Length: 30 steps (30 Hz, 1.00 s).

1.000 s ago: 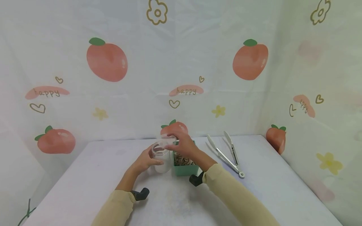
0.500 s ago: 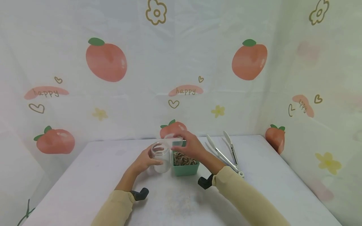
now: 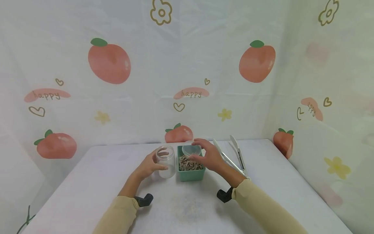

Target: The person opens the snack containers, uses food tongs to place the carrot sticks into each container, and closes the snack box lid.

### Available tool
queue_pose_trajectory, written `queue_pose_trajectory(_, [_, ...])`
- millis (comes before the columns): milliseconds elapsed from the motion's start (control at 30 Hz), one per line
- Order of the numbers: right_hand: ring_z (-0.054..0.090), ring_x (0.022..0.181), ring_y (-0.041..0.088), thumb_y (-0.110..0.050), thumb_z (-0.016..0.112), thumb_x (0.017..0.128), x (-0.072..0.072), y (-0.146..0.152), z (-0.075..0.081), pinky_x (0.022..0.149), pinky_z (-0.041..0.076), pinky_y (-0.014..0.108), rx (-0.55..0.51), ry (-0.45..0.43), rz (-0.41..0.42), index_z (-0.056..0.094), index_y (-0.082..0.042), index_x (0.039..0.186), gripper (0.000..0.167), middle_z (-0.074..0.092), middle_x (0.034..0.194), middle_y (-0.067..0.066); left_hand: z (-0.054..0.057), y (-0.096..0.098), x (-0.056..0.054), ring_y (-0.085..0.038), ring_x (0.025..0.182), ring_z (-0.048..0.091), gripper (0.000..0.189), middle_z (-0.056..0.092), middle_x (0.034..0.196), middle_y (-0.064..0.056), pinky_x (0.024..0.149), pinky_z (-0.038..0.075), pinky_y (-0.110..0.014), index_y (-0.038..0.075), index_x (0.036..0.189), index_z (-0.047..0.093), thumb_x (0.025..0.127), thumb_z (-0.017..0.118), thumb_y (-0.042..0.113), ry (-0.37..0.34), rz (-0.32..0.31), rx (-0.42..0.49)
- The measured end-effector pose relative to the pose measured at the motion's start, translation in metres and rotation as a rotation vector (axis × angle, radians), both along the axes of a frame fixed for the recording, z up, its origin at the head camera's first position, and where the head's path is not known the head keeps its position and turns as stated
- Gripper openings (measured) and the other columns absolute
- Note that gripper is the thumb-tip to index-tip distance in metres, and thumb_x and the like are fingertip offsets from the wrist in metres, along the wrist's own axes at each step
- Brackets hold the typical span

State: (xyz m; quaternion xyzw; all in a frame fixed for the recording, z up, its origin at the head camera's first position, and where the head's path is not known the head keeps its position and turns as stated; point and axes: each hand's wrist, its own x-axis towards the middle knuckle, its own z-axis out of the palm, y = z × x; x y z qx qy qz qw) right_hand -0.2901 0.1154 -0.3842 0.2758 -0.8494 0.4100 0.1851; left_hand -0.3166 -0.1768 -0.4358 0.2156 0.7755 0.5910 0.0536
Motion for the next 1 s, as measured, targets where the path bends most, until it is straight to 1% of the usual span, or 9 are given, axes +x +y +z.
queue_pose_trajectory(33, [0.055,0.119,0.026,-0.024,0.082,0.080,0.000,0.003,-0.001,0.088,0.050,0.047,0.004,0.003,-0.011,0.065,-0.009,0.117,0.043,0.057,0.134,0.010,0.003,0.001,0.003,-0.038,0.134,0.040,0.080,0.044,0.143,-0.024,0.108,0.026,-0.059,0.008,0.146,0.037,0.078,0.078,-0.001,-0.001,-0.003,0.001])
queue_pose_trajectory(133, [0.055,0.117,0.026,-0.023,0.081,0.081,0.001,0.012,-0.006,0.087,0.050,0.045,0.018,-0.008,-0.045,0.065,-0.009,0.117,0.042,0.056,0.135,0.011,0.003,0.000,0.003,-0.038,0.134,0.040,0.080,0.044,0.144,-0.025,0.108,0.026,-0.060,0.009,0.147,0.037,0.078,0.078,0.001,0.000,-0.003,-0.004])
queue_pose_trajectory(200, [0.054,0.119,0.027,-0.023,0.081,0.080,0.002,0.019,-0.009,0.088,0.050,0.045,0.014,-0.016,-0.059,0.065,-0.009,0.117,0.042,0.057,0.134,0.012,0.003,0.000,0.003,-0.036,0.134,0.040,0.080,0.045,0.144,-0.022,0.108,0.027,-0.059,0.012,0.146,0.038,0.078,0.079,0.002,-0.007,0.005,-0.012])
queue_pose_trajectory(267, [0.055,0.119,0.028,-0.023,0.081,0.080,0.003,0.026,-0.012,0.089,0.050,0.045,0.014,-0.015,-0.081,0.065,-0.008,0.116,0.042,0.057,0.134,0.012,-0.003,-0.001,-0.002,-0.033,0.133,0.042,0.080,0.047,0.143,-0.018,0.108,0.028,-0.058,0.015,0.145,0.039,0.077,0.080,0.005,-0.001,0.011,-0.023])
queue_pose_trajectory(333, [0.055,0.118,0.029,-0.023,0.081,0.081,0.004,0.032,-0.016,0.089,0.050,0.048,0.011,-0.012,-0.106,0.065,-0.008,0.116,0.042,0.057,0.133,0.012,-0.003,-0.001,-0.002,-0.033,0.133,0.042,0.081,0.047,0.143,-0.017,0.108,0.028,-0.057,0.016,0.145,0.039,0.077,0.080,0.005,-0.008,0.014,-0.024])
queue_pose_trajectory(467, [0.056,0.117,0.031,-0.022,0.080,0.082,0.006,0.044,-0.022,0.089,0.049,0.050,0.008,-0.024,-0.143,0.065,-0.008,0.116,0.040,0.057,0.133,0.013,-0.001,-0.001,-0.001,-0.034,0.134,0.041,0.081,0.046,0.144,-0.019,0.108,0.028,-0.057,0.014,0.146,0.038,0.077,0.080,0.005,-0.006,0.007,-0.019])
queue_pose_trajectory(700, [0.056,0.116,0.032,-0.021,0.081,0.080,0.005,0.059,-0.032,0.088,0.050,0.048,0.036,-0.050,-0.203,0.065,-0.007,0.115,0.041,0.057,0.132,0.015,0.003,0.002,0.003,-0.038,0.135,0.038,0.080,0.043,0.145,-0.023,0.109,0.025,-0.059,0.008,0.147,0.035,0.079,0.076,-0.002,-0.021,-0.005,0.006])
queue_pose_trajectory(900, [0.056,0.115,0.033,-0.021,0.082,0.079,0.007,0.065,-0.038,0.091,0.049,0.049,0.087,-0.150,-0.256,0.065,-0.008,0.115,0.041,0.057,0.133,0.015,0.017,0.004,0.014,-0.041,0.134,0.037,0.081,0.044,0.143,-0.026,0.107,0.026,-0.060,0.000,0.148,0.031,0.080,0.076,-0.003,-0.038,-0.014,0.001])
queue_pose_trajectory(1000, [0.056,0.114,0.033,-0.020,0.082,0.079,0.008,0.065,-0.041,0.092,0.047,0.049,0.108,-0.225,-0.271,0.065,-0.009,0.114,0.041,0.058,0.130,0.012,0.014,0.004,0.012,-0.040,0.134,0.037,0.081,0.044,0.143,-0.025,0.107,0.027,-0.060,0.001,0.148,0.031,0.080,0.076,-0.002,-0.033,-0.009,0.001])
